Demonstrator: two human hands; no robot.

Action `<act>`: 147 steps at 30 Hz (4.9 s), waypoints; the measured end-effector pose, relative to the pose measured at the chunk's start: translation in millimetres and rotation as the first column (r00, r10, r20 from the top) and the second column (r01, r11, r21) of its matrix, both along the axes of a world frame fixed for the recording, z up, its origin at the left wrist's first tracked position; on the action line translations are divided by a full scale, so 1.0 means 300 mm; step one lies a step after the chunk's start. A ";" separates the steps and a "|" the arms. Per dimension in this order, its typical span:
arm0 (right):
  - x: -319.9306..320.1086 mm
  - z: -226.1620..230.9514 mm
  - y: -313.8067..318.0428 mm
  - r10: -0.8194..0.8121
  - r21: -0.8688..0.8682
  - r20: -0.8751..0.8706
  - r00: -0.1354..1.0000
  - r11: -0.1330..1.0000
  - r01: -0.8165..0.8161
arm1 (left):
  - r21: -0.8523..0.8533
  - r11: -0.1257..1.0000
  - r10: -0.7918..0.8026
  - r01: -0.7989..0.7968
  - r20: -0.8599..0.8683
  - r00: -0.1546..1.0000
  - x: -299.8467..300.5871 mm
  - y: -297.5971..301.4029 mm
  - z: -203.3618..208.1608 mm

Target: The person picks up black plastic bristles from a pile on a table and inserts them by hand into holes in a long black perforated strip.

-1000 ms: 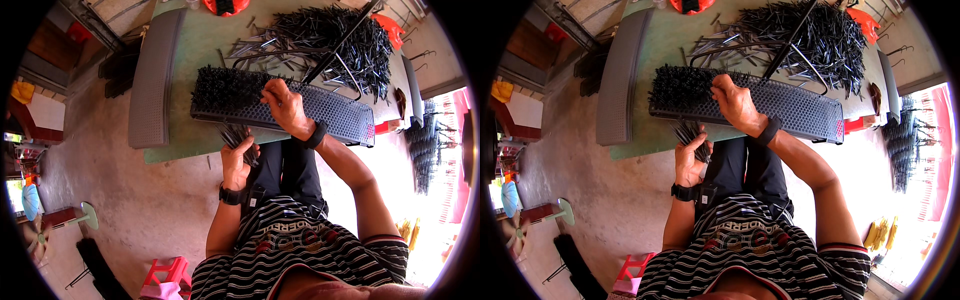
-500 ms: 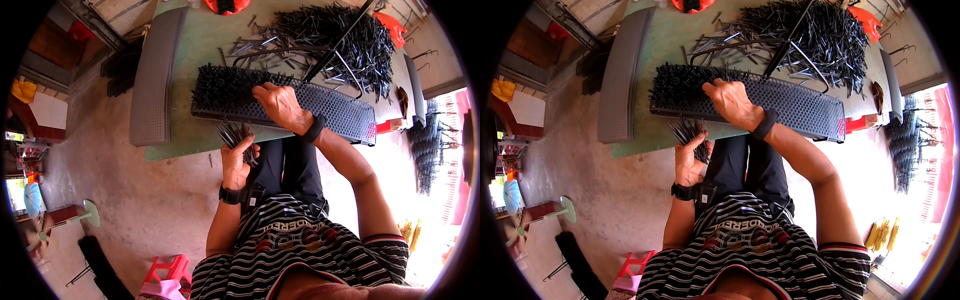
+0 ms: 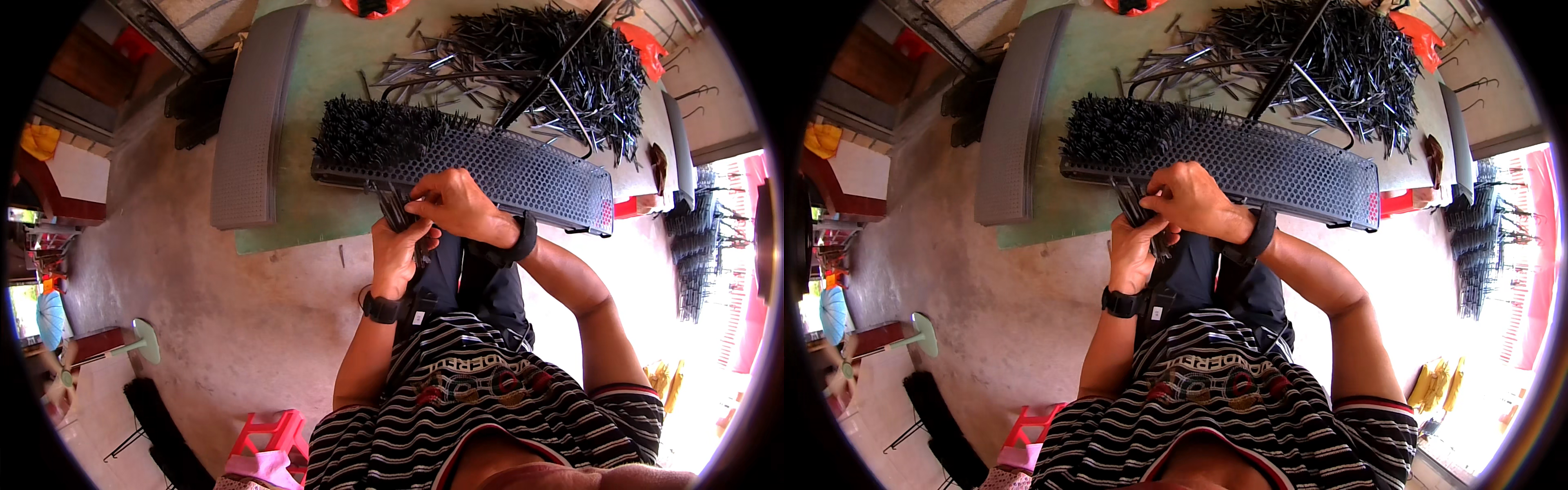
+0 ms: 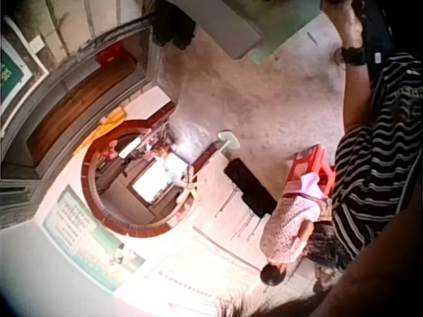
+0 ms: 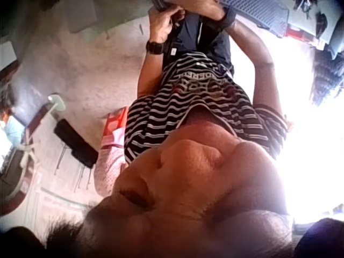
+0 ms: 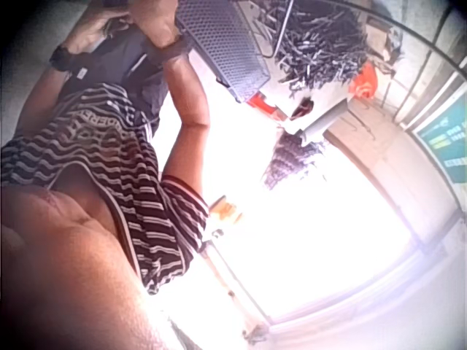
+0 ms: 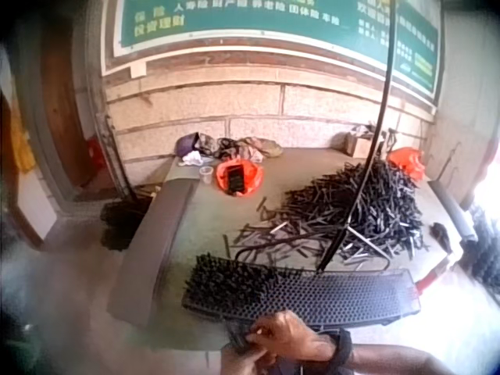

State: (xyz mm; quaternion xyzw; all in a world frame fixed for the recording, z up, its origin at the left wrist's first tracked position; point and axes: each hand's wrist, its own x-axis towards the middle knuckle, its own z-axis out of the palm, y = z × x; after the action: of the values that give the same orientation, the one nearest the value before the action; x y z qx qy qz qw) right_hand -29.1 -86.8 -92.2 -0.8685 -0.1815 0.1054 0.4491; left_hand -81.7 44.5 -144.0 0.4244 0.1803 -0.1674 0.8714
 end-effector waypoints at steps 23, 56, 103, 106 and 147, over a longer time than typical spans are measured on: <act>0.013 -0.060 -0.007 -0.182 0.272 -0.416 0.891 0.910 0.313 | -0.490 0.849 -0.182 0.195 0.075 0.980 0.038 0.051 -0.067; 0.116 -0.082 0.016 -0.134 0.017 0.568 0.812 0.988 0.151 | -0.124 0.986 0.096 -0.113 -0.141 0.985 0.001 0.078 -0.081; 0.068 -0.021 0.010 -0.233 0.208 -0.069 0.970 0.948 0.242 | -0.224 0.936 -0.269 0.272 0.042 0.962 -0.004 0.091 -0.031; 0.053 0.022 0.029 -0.310 0.344 -0.133 0.941 0.876 0.338 | -0.152 0.952 -0.263 0.266 0.041 0.964 -0.003 0.089 -0.061; 0.098 -0.025 0.057 0.102 -0.165 0.324 0.940 0.985 -0.050 | -0.044 0.976 -0.211 0.214 0.058 0.976 -0.010 0.090 -0.052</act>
State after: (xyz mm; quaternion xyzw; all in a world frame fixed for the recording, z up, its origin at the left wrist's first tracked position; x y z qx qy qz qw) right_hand 0.3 -69.6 -99.6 -0.8983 -0.2792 -0.0110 0.3392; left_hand -84.8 71.6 -159.7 0.4237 0.1065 -0.2529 0.8632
